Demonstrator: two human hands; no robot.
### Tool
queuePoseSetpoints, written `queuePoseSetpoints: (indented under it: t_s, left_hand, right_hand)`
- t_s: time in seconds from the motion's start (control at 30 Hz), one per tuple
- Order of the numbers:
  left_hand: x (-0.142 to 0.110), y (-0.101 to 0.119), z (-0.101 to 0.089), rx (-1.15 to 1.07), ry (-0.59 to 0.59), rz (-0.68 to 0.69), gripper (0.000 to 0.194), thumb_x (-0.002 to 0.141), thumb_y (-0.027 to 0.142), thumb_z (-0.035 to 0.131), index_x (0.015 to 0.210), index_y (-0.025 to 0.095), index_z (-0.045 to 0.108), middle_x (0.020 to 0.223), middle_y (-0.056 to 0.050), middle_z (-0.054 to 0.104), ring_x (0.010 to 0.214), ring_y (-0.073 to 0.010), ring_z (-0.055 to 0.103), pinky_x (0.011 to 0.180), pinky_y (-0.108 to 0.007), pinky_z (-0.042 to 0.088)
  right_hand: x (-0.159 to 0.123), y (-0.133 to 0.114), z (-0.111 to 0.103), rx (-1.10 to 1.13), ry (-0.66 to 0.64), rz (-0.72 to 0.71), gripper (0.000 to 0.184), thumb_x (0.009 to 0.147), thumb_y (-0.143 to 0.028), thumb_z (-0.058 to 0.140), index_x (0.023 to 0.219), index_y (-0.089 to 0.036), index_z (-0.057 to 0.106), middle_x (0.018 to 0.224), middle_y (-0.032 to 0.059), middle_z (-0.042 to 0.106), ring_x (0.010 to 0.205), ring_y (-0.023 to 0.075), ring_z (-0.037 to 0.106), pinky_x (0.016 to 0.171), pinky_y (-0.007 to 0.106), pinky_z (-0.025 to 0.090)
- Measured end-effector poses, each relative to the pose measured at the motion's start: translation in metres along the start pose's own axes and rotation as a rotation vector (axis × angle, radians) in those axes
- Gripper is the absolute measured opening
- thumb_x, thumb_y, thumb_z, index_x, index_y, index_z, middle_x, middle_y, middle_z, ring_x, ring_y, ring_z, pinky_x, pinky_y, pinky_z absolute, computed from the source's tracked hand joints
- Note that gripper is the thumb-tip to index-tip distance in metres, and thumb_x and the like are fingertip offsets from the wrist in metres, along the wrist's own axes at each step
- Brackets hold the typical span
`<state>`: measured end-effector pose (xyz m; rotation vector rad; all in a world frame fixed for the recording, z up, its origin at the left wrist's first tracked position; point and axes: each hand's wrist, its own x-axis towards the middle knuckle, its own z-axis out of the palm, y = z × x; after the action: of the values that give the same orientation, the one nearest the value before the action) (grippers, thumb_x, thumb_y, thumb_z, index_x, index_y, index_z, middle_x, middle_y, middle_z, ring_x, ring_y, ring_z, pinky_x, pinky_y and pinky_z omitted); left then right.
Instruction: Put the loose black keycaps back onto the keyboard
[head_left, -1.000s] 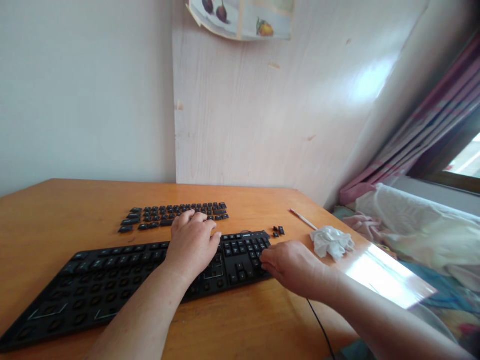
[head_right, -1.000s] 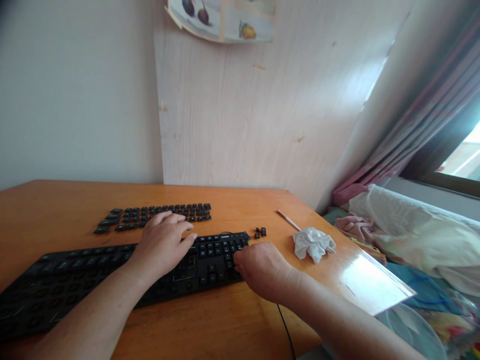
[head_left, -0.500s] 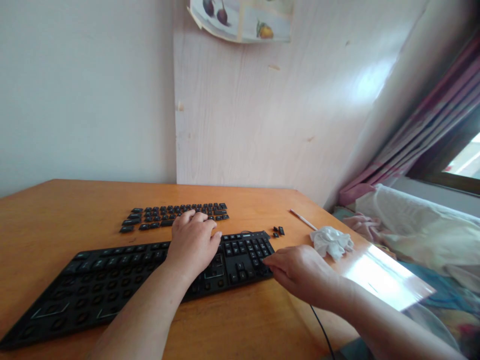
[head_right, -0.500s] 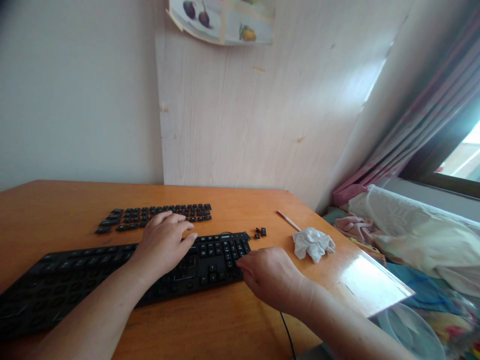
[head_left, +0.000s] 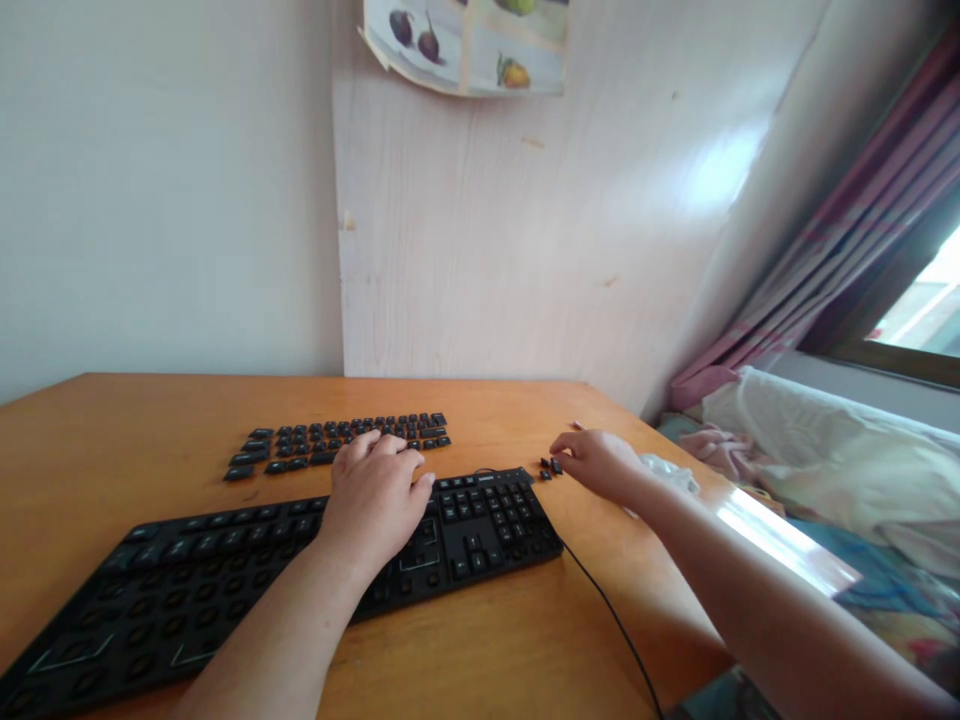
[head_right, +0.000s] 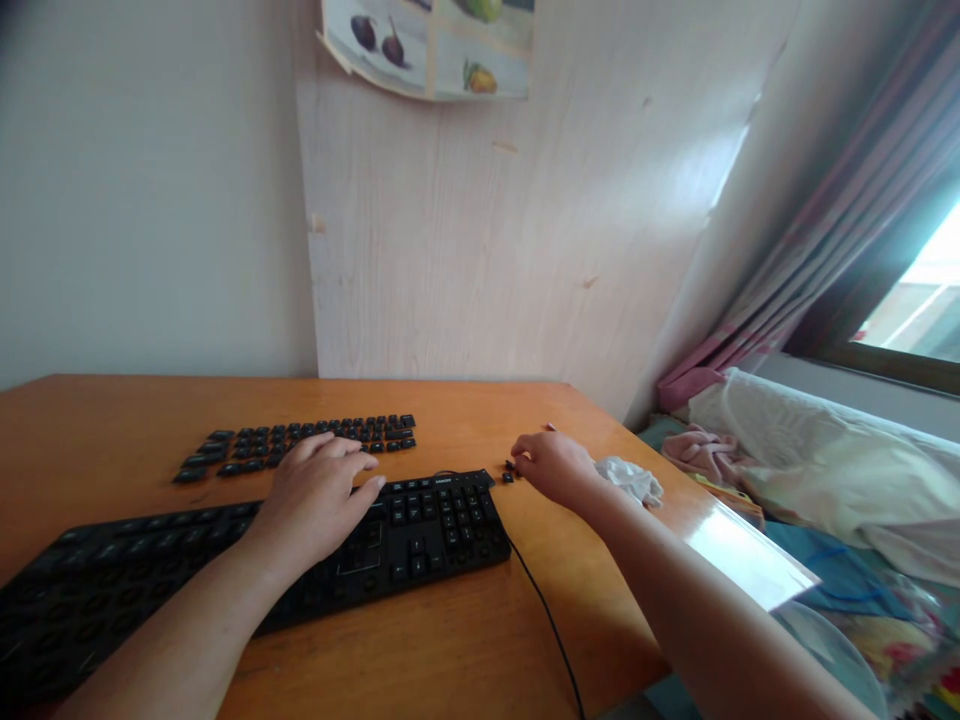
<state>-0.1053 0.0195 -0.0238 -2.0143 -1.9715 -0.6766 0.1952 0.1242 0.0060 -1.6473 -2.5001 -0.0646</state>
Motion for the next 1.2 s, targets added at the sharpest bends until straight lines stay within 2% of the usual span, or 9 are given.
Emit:
queuePoseSetpoints:
  t_s: [0.13, 0.37, 0.5, 0.7, 0.9, 1.07, 1.2]
  left_hand:
    - [0.0, 0.0, 0.001, 0.002, -0.001, -0.005, 0.029, 0.087, 0.039, 0.057, 0.099, 0.023, 0.078, 0.121, -0.008, 0.068, 0.124, -0.0355, 0.047, 0.109, -0.052, 0.034]
    - [-0.001, 0.0, 0.001, -0.011, -0.004, -0.001, 0.03, 0.087, 0.039, 0.057, 0.101, 0.023, 0.078, 0.121, -0.009, 0.068, 0.124, -0.0356, 0.047, 0.108, -0.054, 0.034]
    - [-0.001, 0.0, 0.0, -0.014, -0.007, 0.001, 0.03, 0.087, 0.039, 0.057, 0.1, 0.022, 0.078, 0.12, -0.009, 0.069, 0.123, -0.0357, 0.048, 0.108, -0.054, 0.034]
    - [-0.001, 0.0, 0.001, -0.009, -0.009, 0.001, 0.03, 0.087, 0.04, 0.057, 0.101, 0.023, 0.077, 0.12, -0.009, 0.068, 0.123, -0.0352, 0.048, 0.108, -0.053, 0.034]
    - [-0.001, -0.001, 0.002, 0.008, -0.014, 0.007, 0.031, 0.087, 0.04, 0.056, 0.101, 0.023, 0.077, 0.12, -0.007, 0.068, 0.123, -0.0348, 0.047, 0.108, -0.052, 0.034]
    - [-0.001, -0.001, 0.003, 0.002, -0.006, 0.004, 0.031, 0.087, 0.04, 0.056, 0.101, 0.023, 0.077, 0.121, -0.008, 0.068, 0.124, -0.0354, 0.047, 0.109, -0.053, 0.034]
    - [-0.001, -0.002, 0.003, -0.013, -0.002, 0.014, 0.031, 0.088, 0.04, 0.055, 0.1, 0.023, 0.077, 0.12, -0.009, 0.068, 0.123, -0.035, 0.048, 0.108, -0.054, 0.034]
  right_hand:
    - [0.011, 0.002, 0.01, -0.083, -0.075, 0.053, 0.03, 0.088, -0.034, 0.051, 0.106, -0.029, 0.076, 0.106, 0.0029, 0.075, 0.1, 0.0238, 0.067, 0.081, 0.032, 0.047]
    - [0.007, -0.01, 0.013, -0.147, -0.091, 0.016, 0.031, 0.088, -0.034, 0.051, 0.104, -0.03, 0.078, 0.103, 0.0052, 0.076, 0.1, 0.0248, 0.067, 0.079, 0.032, 0.048]
    - [0.006, -0.006, 0.013, -0.054, -0.107, -0.027, 0.028, 0.088, -0.034, 0.053, 0.101, -0.033, 0.078, 0.101, 0.0012, 0.076, 0.097, 0.0217, 0.068, 0.084, 0.03, 0.047]
    - [0.013, 0.01, 0.013, -0.027, -0.04, 0.027, 0.028, 0.085, -0.03, 0.053, 0.099, -0.028, 0.077, 0.104, 0.0013, 0.075, 0.105, 0.0223, 0.065, 0.096, 0.033, 0.043]
    - [0.021, 0.002, 0.013, -0.035, -0.104, 0.069, 0.024, 0.084, -0.039, 0.058, 0.093, -0.028, 0.078, 0.092, 0.0025, 0.075, 0.088, 0.0208, 0.067, 0.087, 0.032, 0.045]
    - [0.027, -0.009, 0.012, -0.052, -0.15, 0.074, 0.024, 0.081, -0.045, 0.063, 0.086, -0.027, 0.078, 0.088, 0.0032, 0.075, 0.089, 0.0208, 0.067, 0.087, 0.031, 0.045]
    - [0.031, -0.016, 0.011, -0.071, -0.169, 0.091, 0.022, 0.078, -0.043, 0.067, 0.084, -0.025, 0.078, 0.084, 0.0039, 0.075, 0.087, 0.0209, 0.067, 0.08, 0.029, 0.046]
